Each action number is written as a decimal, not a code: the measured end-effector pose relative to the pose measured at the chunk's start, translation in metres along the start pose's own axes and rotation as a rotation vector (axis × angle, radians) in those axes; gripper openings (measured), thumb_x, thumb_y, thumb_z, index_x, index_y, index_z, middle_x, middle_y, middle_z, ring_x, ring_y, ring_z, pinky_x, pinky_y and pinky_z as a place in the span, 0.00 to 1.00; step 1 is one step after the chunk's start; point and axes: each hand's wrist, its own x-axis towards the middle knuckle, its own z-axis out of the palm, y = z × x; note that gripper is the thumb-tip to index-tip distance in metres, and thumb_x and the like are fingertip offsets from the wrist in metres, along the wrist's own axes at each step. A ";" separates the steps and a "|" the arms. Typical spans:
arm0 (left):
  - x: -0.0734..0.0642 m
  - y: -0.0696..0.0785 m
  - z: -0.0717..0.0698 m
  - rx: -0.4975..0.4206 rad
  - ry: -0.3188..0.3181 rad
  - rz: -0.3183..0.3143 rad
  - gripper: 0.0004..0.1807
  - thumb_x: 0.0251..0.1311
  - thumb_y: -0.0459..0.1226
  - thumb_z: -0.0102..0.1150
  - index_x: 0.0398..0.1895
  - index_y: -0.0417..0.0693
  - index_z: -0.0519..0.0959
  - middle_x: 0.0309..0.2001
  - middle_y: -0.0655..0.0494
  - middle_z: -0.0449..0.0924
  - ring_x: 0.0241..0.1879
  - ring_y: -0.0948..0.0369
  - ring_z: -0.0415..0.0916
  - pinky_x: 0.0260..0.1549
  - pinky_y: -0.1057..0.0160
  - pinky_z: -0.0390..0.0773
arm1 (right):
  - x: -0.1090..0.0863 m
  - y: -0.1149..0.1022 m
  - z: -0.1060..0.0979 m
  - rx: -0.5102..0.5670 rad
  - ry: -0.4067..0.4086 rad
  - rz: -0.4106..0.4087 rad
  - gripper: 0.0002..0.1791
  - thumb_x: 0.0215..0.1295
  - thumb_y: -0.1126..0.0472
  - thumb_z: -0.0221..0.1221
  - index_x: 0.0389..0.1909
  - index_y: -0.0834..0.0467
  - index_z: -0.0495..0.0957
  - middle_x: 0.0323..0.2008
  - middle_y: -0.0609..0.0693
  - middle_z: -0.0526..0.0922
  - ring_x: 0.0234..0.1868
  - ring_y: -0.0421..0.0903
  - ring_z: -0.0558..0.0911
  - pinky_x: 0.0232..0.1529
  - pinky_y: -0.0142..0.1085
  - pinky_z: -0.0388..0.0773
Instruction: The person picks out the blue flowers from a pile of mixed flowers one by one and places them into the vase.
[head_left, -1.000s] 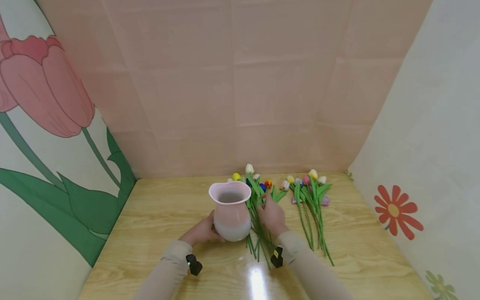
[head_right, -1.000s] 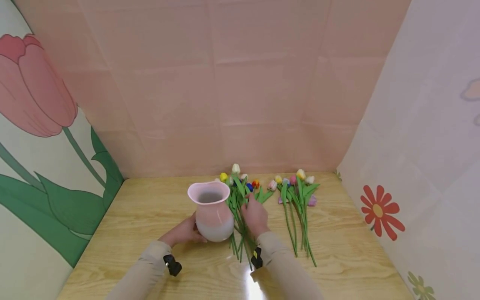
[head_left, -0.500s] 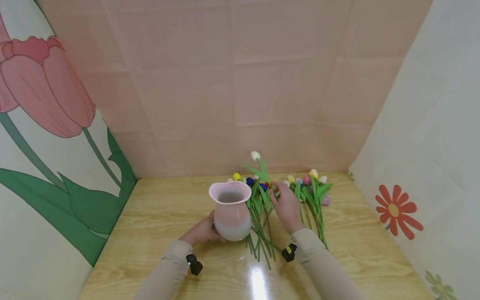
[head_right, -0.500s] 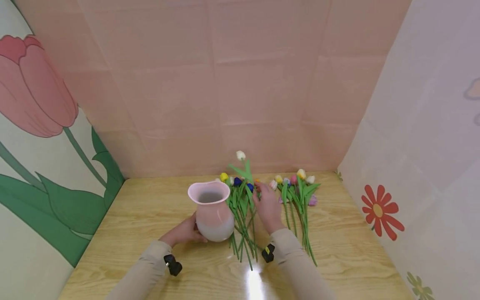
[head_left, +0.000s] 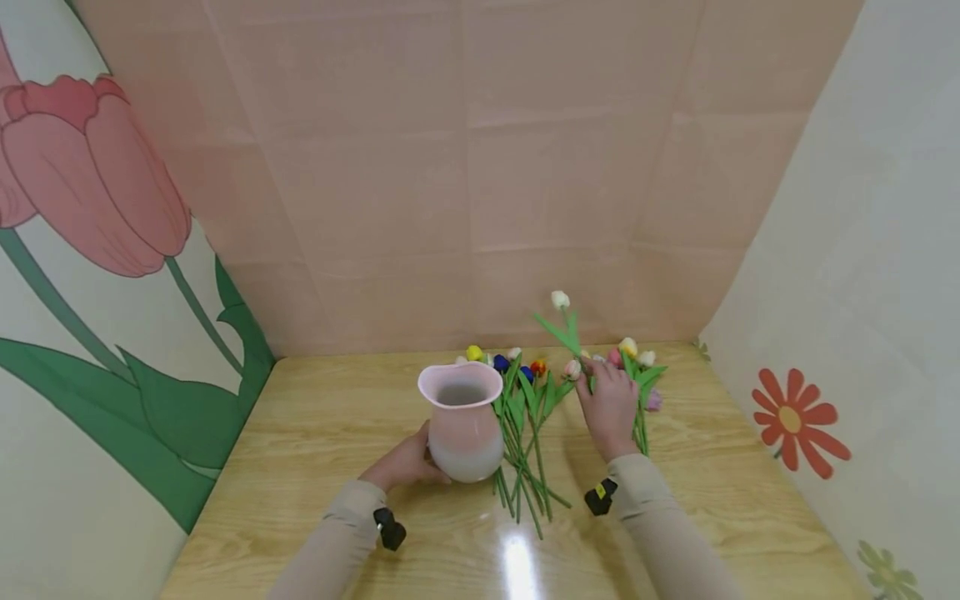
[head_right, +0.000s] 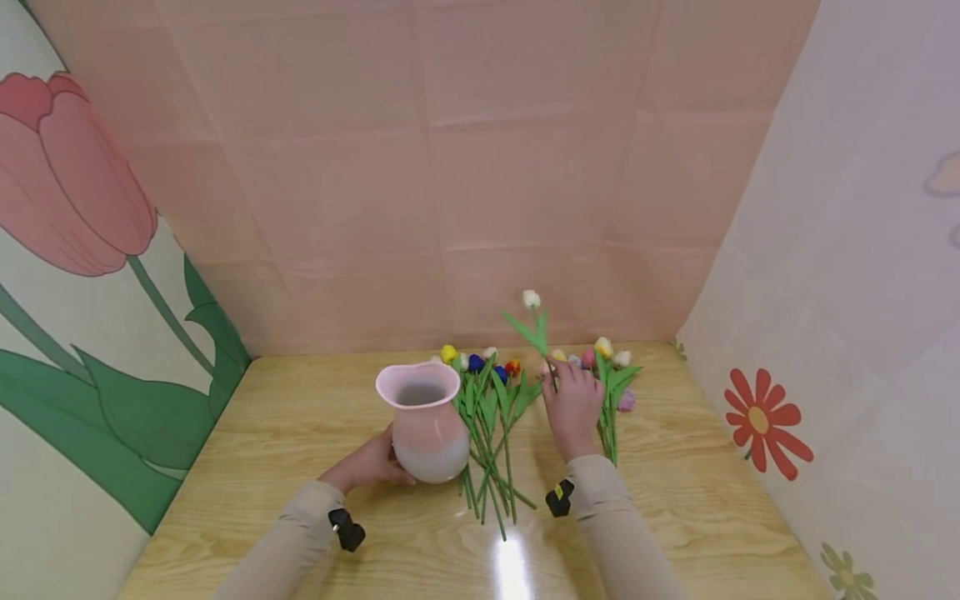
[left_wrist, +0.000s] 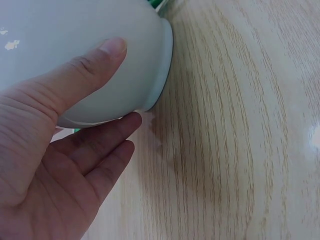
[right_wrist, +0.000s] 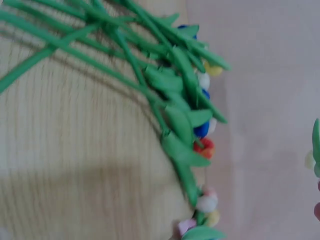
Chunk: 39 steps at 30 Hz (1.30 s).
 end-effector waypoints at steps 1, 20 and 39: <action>0.000 0.000 0.000 0.004 -0.003 -0.003 0.55 0.42 0.36 0.78 0.72 0.45 0.52 0.68 0.44 0.65 0.67 0.50 0.64 0.66 0.48 0.62 | -0.001 0.004 0.000 -0.002 -0.001 0.014 0.15 0.61 0.60 0.63 0.49 0.55 0.82 0.37 0.54 0.83 0.38 0.57 0.78 0.41 0.54 0.67; 0.001 0.001 0.000 -0.009 0.009 0.005 0.54 0.42 0.35 0.78 0.71 0.45 0.53 0.68 0.43 0.64 0.67 0.49 0.63 0.67 0.48 0.62 | -0.042 0.069 0.009 -0.148 -0.173 0.234 0.16 0.63 0.59 0.59 0.51 0.56 0.80 0.48 0.61 0.81 0.51 0.62 0.73 0.51 0.61 0.58; 0.000 0.003 0.001 -0.008 0.003 -0.007 0.54 0.42 0.35 0.78 0.71 0.45 0.53 0.69 0.43 0.63 0.68 0.49 0.62 0.67 0.47 0.62 | -0.066 0.092 0.018 -0.227 -0.300 0.308 0.16 0.64 0.58 0.59 0.53 0.53 0.79 0.47 0.63 0.74 0.48 0.64 0.68 0.51 0.64 0.51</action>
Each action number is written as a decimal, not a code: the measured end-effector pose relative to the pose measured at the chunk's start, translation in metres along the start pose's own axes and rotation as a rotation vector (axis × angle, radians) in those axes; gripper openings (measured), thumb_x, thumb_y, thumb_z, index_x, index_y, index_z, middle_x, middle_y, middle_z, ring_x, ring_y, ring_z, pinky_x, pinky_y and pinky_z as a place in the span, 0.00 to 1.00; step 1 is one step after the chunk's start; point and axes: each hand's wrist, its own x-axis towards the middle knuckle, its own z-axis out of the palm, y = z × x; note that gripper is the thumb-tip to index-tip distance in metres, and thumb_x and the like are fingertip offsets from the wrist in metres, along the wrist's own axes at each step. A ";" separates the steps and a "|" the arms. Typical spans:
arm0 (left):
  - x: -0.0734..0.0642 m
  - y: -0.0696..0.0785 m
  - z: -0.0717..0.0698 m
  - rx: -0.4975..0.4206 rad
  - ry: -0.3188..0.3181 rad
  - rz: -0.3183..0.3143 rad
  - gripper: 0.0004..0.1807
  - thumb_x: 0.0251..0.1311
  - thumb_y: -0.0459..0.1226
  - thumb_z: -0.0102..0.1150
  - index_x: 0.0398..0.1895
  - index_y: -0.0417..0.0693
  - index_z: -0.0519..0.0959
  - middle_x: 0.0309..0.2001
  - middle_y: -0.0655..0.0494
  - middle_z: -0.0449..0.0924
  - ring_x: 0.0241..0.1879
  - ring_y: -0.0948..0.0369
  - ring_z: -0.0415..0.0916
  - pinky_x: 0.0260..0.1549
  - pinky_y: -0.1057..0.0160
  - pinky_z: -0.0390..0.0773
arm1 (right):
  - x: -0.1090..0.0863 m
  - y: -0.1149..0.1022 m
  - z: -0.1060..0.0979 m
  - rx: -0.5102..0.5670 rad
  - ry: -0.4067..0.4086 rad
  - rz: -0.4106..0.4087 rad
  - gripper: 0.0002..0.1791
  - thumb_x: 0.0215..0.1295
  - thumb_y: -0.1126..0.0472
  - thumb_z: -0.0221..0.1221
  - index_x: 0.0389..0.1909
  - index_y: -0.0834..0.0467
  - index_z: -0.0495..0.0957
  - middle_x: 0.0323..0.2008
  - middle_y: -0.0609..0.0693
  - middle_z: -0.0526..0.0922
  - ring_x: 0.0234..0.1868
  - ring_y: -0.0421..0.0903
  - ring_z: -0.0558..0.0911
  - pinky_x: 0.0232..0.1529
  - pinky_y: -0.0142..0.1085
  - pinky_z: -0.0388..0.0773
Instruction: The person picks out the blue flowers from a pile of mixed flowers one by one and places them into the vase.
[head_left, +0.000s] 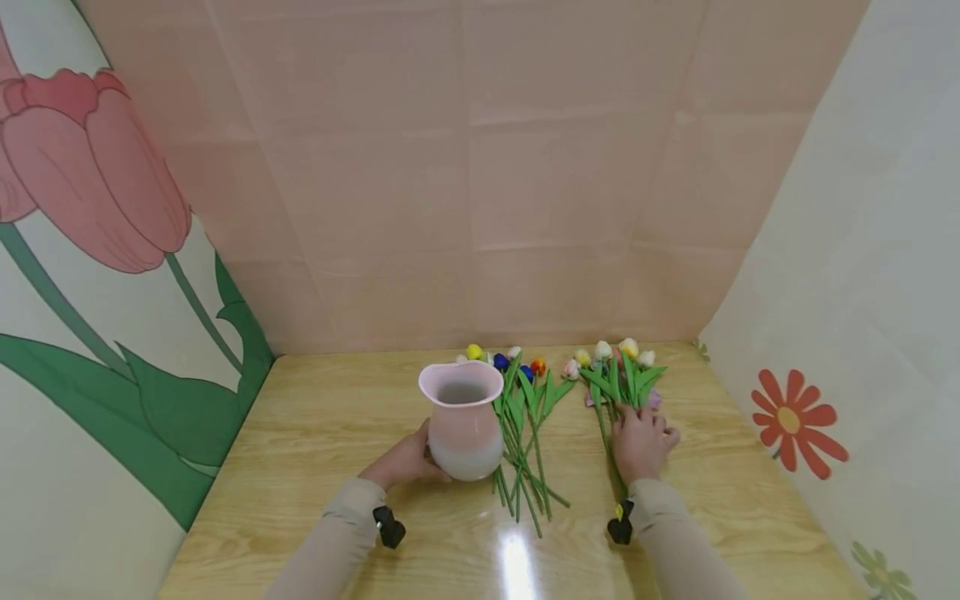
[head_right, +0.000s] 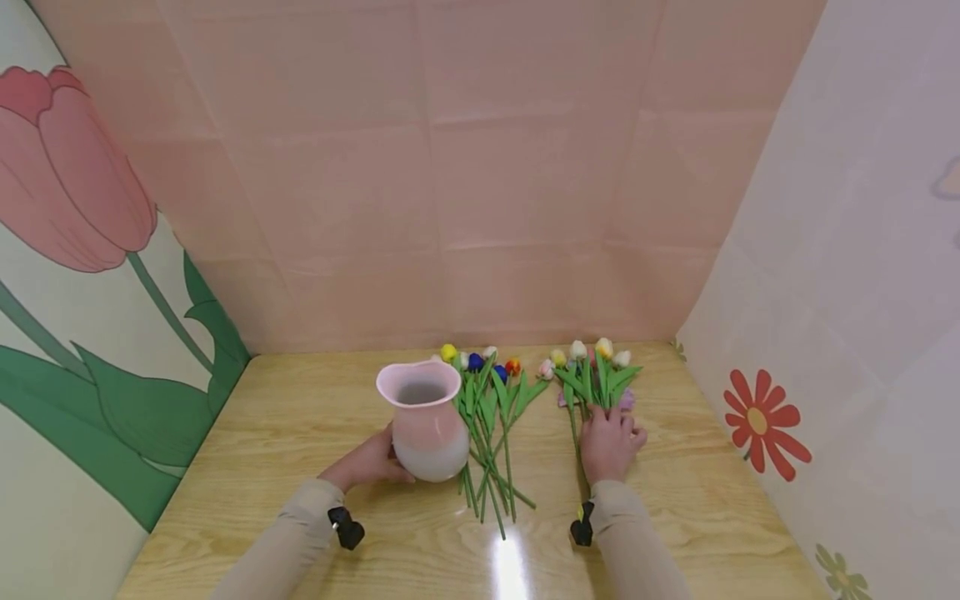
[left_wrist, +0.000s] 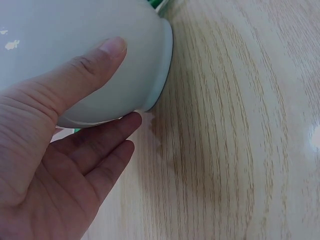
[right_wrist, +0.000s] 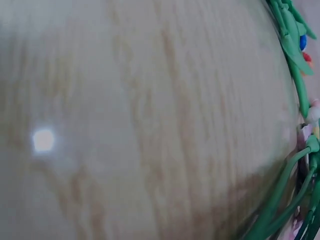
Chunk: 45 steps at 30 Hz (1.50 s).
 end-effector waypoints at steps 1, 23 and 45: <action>0.000 0.000 0.000 -0.009 0.001 0.000 0.54 0.42 0.35 0.78 0.71 0.45 0.53 0.69 0.43 0.63 0.68 0.49 0.62 0.67 0.47 0.62 | 0.000 -0.002 -0.001 0.007 0.003 0.002 0.16 0.64 0.58 0.59 0.52 0.54 0.79 0.48 0.63 0.74 0.48 0.64 0.67 0.51 0.64 0.52; 0.000 -0.002 0.001 -0.013 -0.007 0.004 0.54 0.42 0.36 0.78 0.71 0.46 0.53 0.69 0.44 0.63 0.68 0.49 0.63 0.66 0.47 0.63 | -0.014 -0.097 -0.005 0.042 -0.069 -0.316 0.29 0.64 0.57 0.61 0.66 0.58 0.68 0.63 0.61 0.71 0.61 0.62 0.70 0.58 0.61 0.66; 0.000 -0.001 0.000 0.000 -0.009 0.017 0.53 0.42 0.35 0.78 0.71 0.45 0.54 0.69 0.44 0.64 0.67 0.49 0.64 0.65 0.48 0.64 | -0.055 -0.125 0.018 0.016 -0.234 -0.222 0.20 0.65 0.60 0.55 0.56 0.63 0.74 0.43 0.62 0.83 0.42 0.61 0.80 0.45 0.56 0.73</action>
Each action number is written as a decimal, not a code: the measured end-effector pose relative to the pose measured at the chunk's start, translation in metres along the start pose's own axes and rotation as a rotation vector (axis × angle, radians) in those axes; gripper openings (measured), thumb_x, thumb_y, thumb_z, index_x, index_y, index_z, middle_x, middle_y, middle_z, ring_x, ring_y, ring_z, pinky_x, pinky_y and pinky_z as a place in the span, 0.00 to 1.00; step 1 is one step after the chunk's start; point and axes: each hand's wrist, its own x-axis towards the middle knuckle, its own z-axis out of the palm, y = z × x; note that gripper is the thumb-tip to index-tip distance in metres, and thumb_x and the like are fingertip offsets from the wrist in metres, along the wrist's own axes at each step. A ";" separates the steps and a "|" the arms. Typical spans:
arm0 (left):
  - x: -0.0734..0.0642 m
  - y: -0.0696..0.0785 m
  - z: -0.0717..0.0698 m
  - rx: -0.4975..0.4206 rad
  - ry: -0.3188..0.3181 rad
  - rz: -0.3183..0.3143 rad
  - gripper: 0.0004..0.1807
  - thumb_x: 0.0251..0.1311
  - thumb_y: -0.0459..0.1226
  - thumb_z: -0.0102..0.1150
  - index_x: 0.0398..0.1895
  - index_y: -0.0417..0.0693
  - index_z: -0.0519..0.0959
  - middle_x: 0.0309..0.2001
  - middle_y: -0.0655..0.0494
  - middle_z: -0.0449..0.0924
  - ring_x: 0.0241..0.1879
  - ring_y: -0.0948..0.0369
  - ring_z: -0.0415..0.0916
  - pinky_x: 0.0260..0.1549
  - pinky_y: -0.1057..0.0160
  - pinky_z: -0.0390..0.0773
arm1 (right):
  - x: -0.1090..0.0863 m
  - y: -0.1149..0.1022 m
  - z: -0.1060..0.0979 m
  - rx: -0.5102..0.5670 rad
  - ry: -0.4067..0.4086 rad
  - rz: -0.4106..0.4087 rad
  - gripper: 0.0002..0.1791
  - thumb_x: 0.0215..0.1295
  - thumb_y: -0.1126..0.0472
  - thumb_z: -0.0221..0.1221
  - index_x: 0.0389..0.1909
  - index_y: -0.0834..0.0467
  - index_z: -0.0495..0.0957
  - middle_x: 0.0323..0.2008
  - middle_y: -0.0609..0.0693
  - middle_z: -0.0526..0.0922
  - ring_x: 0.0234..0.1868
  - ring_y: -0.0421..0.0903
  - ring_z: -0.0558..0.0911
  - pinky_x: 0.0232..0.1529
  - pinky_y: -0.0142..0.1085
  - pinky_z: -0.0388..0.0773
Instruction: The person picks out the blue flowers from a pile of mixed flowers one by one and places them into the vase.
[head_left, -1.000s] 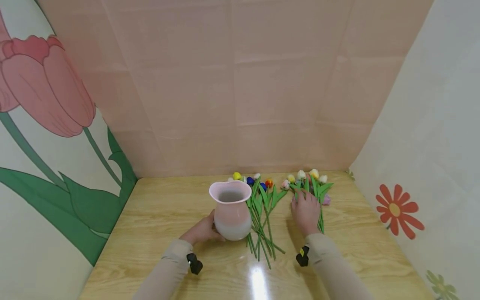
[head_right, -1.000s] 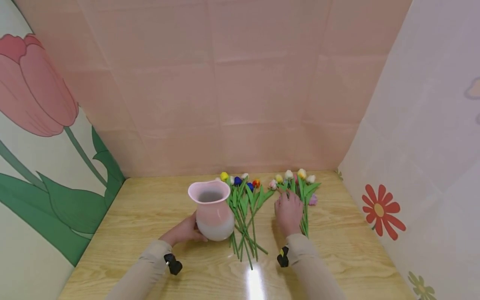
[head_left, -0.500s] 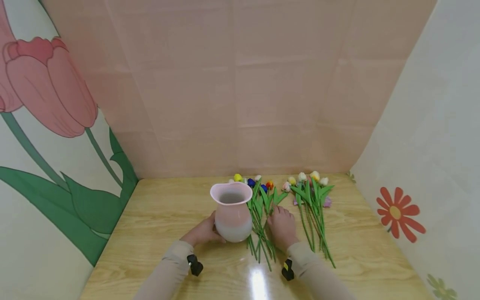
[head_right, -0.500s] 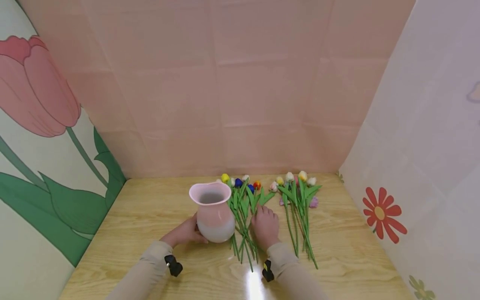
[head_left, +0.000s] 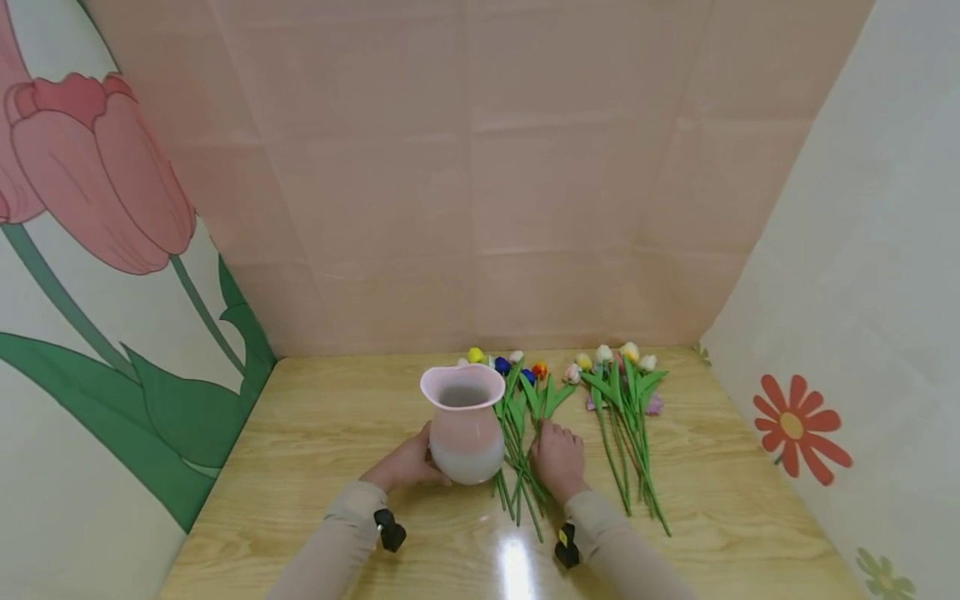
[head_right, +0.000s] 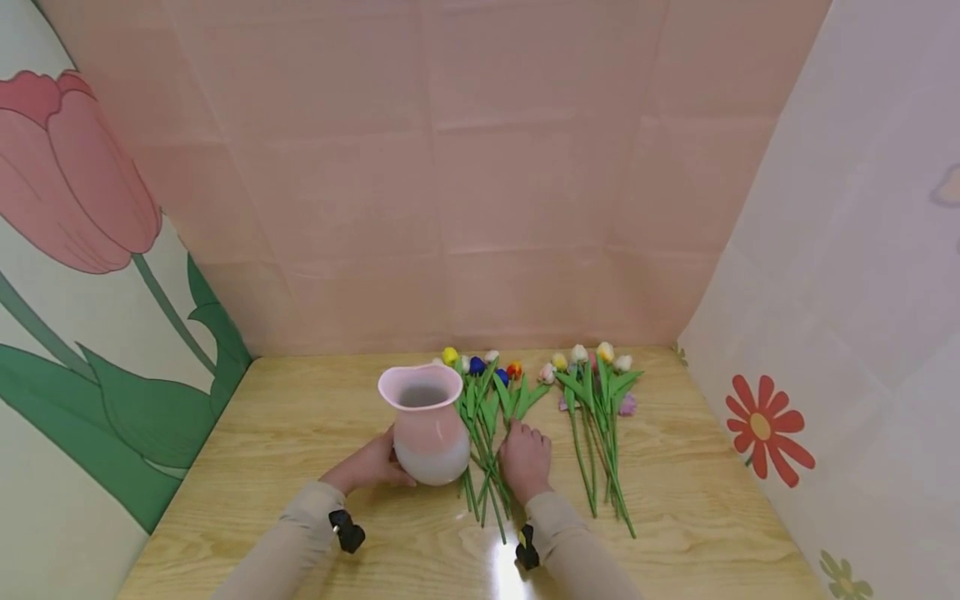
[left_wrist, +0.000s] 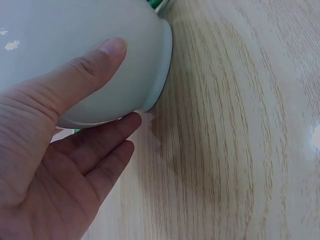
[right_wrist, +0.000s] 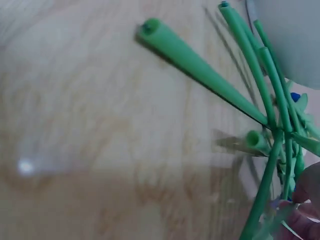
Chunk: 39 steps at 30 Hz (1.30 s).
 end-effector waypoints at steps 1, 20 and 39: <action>0.000 0.000 0.000 -0.005 0.001 0.007 0.52 0.42 0.34 0.78 0.70 0.44 0.55 0.68 0.44 0.65 0.66 0.49 0.65 0.65 0.48 0.65 | 0.000 0.000 0.000 0.001 0.012 0.004 0.20 0.65 0.60 0.55 0.56 0.63 0.74 0.42 0.61 0.83 0.41 0.60 0.81 0.44 0.55 0.74; -0.002 0.006 -0.001 -0.021 0.010 0.017 0.51 0.42 0.32 0.77 0.69 0.43 0.55 0.67 0.43 0.66 0.65 0.49 0.67 0.63 0.49 0.67 | 0.020 0.014 -0.031 0.084 0.203 -0.002 0.16 0.63 0.61 0.61 0.50 0.61 0.79 0.25 0.54 0.81 0.17 0.45 0.74 0.19 0.41 0.71; -0.002 0.003 0.001 -0.016 0.027 0.028 0.51 0.41 0.32 0.78 0.68 0.43 0.56 0.66 0.43 0.66 0.65 0.48 0.66 0.63 0.47 0.66 | 0.042 0.061 -0.069 0.111 0.580 -0.074 0.20 0.59 0.64 0.65 0.54 0.57 0.80 0.34 0.56 0.83 0.29 0.57 0.76 0.29 0.49 0.66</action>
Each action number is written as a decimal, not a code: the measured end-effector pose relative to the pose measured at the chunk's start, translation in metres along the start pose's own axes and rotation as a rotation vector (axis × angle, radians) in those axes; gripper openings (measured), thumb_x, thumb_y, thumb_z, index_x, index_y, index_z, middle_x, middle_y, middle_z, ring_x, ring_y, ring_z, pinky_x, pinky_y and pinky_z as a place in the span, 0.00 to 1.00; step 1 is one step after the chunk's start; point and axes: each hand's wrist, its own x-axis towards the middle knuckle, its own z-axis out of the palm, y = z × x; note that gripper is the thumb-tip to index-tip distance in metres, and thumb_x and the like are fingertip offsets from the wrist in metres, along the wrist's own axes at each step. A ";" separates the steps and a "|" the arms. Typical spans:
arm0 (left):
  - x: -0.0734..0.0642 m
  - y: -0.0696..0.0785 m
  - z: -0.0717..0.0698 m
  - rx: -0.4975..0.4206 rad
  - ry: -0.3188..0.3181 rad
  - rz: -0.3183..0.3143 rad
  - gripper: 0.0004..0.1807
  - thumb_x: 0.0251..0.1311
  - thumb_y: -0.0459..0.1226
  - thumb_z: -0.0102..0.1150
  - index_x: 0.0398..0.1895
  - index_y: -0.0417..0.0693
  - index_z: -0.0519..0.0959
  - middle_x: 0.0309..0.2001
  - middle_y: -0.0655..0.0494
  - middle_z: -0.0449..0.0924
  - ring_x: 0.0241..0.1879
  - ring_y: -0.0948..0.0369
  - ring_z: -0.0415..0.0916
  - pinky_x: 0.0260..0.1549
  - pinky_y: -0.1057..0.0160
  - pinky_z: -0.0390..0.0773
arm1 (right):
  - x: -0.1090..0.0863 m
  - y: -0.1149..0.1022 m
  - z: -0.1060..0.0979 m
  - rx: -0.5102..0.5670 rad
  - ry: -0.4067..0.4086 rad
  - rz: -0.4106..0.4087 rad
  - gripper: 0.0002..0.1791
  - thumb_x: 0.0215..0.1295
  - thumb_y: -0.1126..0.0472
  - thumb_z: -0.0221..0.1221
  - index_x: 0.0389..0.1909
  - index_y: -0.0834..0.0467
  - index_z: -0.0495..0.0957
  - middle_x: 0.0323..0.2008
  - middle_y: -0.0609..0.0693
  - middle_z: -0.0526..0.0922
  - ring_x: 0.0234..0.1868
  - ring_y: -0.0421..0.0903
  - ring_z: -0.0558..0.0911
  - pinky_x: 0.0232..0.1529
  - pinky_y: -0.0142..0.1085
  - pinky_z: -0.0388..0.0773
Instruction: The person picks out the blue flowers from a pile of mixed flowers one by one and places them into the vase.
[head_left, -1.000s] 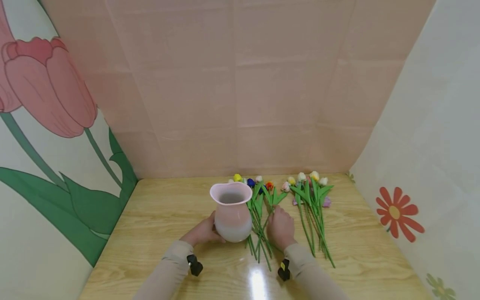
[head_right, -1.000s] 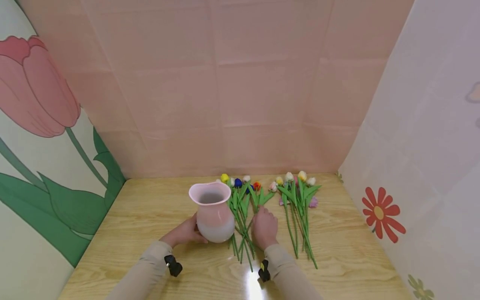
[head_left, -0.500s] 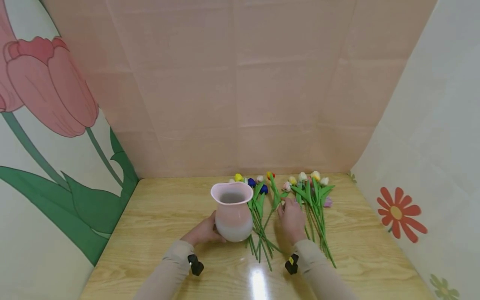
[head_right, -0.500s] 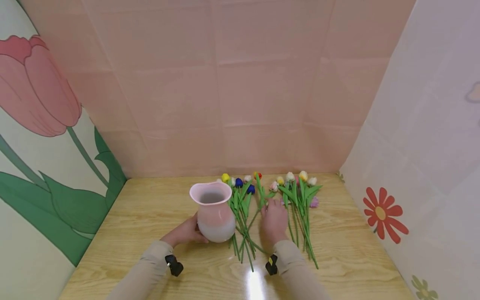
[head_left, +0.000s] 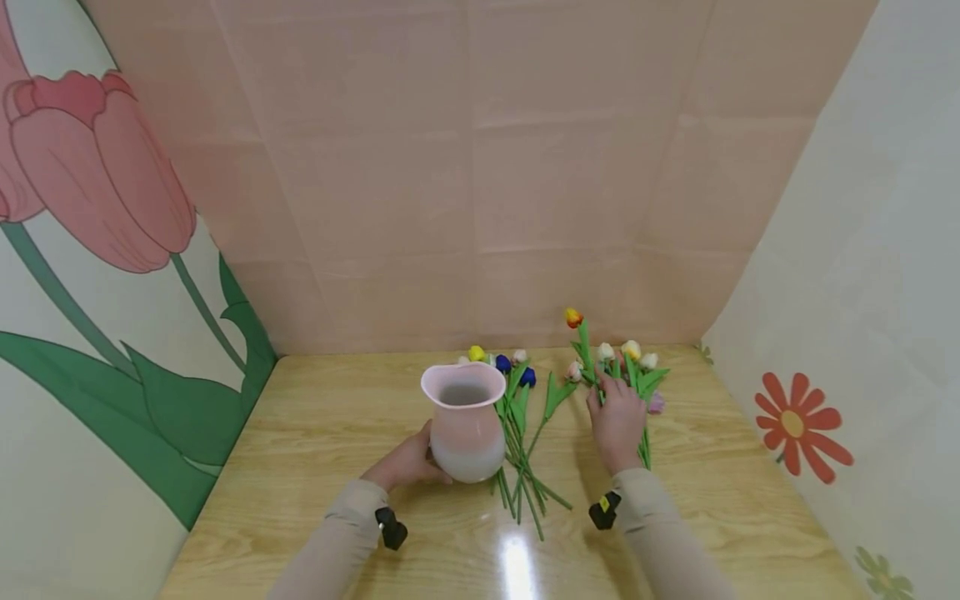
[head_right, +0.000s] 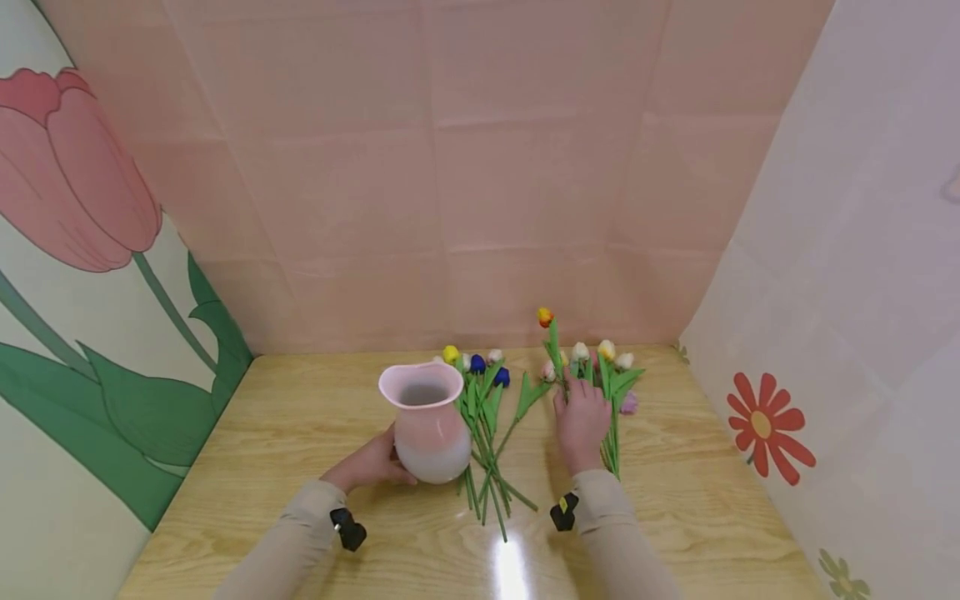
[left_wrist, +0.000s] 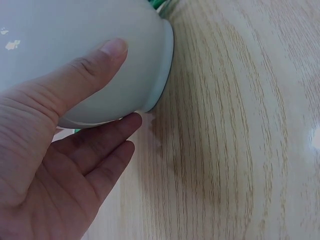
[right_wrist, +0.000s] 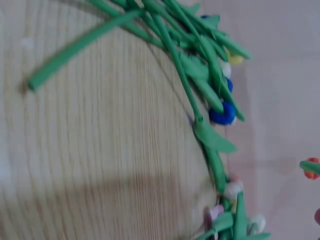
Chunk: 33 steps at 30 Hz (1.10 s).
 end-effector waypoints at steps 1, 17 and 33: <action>0.000 -0.001 0.000 0.004 -0.003 -0.003 0.52 0.41 0.33 0.78 0.69 0.43 0.56 0.66 0.43 0.66 0.65 0.49 0.66 0.64 0.47 0.66 | 0.001 0.003 -0.001 -0.001 -0.011 0.015 0.21 0.59 0.64 0.65 0.55 0.56 0.79 0.36 0.57 0.83 0.31 0.58 0.76 0.31 0.50 0.66; 0.001 0.000 -0.003 0.003 -0.024 -0.044 0.55 0.42 0.38 0.78 0.72 0.46 0.53 0.70 0.45 0.62 0.67 0.50 0.64 0.66 0.49 0.63 | -0.003 0.049 -0.002 -0.103 -0.082 0.169 0.22 0.63 0.63 0.60 0.59 0.54 0.76 0.47 0.61 0.81 0.47 0.64 0.77 0.47 0.59 0.67; 0.000 0.002 -0.002 0.048 -0.019 -0.036 0.53 0.42 0.37 0.78 0.70 0.44 0.54 0.68 0.44 0.65 0.66 0.49 0.66 0.64 0.48 0.66 | -0.024 0.080 0.003 -0.136 -0.246 0.271 0.24 0.68 0.62 0.55 0.65 0.53 0.70 0.64 0.63 0.70 0.51 0.67 0.74 0.50 0.60 0.64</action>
